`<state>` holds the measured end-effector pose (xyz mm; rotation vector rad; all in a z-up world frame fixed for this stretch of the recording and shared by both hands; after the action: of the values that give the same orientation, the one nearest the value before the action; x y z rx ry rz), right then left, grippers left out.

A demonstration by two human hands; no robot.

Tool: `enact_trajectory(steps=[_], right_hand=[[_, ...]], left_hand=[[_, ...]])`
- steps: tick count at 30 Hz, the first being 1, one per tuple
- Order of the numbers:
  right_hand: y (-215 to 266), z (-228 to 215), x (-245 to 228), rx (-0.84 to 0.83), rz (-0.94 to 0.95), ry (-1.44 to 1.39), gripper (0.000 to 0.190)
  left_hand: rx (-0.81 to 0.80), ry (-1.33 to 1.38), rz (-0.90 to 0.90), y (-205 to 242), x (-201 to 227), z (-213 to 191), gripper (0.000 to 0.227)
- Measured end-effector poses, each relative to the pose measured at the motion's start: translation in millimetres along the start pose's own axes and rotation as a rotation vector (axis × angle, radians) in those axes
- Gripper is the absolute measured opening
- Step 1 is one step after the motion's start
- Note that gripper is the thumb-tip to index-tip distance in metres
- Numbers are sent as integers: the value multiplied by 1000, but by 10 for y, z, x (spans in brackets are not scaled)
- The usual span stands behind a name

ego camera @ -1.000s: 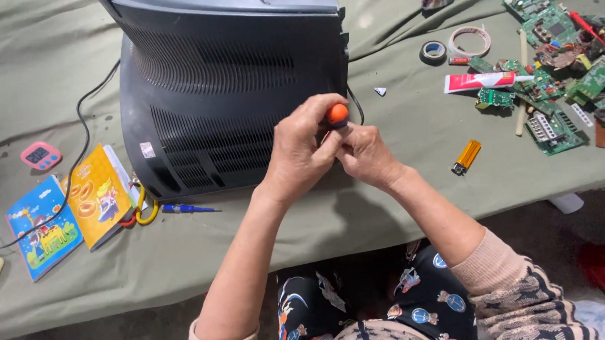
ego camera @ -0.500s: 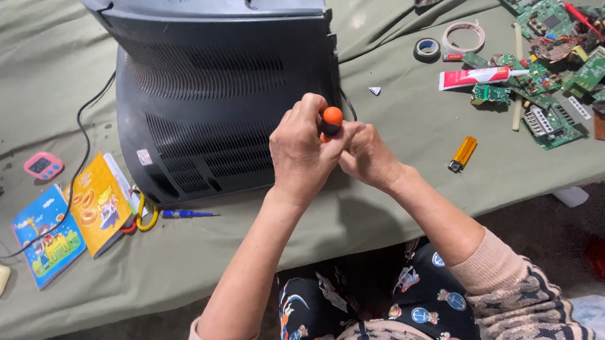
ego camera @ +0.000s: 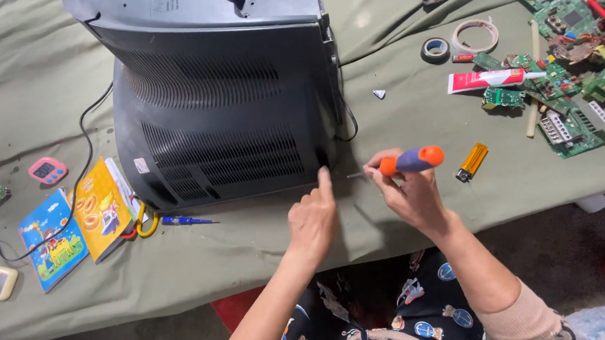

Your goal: The person uses a screwdriver to remove screws from the back casing of a CRT television. They briefly move a power strip aside to access the device, then continue unscrewing and prying the casing to open it.

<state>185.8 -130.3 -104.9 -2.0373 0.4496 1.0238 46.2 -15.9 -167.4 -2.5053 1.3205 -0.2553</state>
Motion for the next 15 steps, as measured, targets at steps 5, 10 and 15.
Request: enact_trajectory(steps=[5, 10, 15], right_hand=[[187, 34, 78, 7, 62, 41, 15], [199, -54, 40, 47, 101, -101, 19], [204, -106, 26, 64, 158, -295, 21]], left_hand=[[-12, -161, -10, -112, 86, 308, 78], [-20, -145, -29, 5, 242, 99, 66], [-119, 59, -22, 155, 383, -151, 79]])
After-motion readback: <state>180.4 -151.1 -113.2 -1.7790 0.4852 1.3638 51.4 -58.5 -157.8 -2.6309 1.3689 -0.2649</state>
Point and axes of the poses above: each hand's wrist, its own y-axis away from the middle knuckle, its own z-axis out of the palm, x = y × z, the point moved 7 cm from there along -y, towards the middle knuckle, and after that the axes turned 6 degrees about -z, right-handed, at the moved point
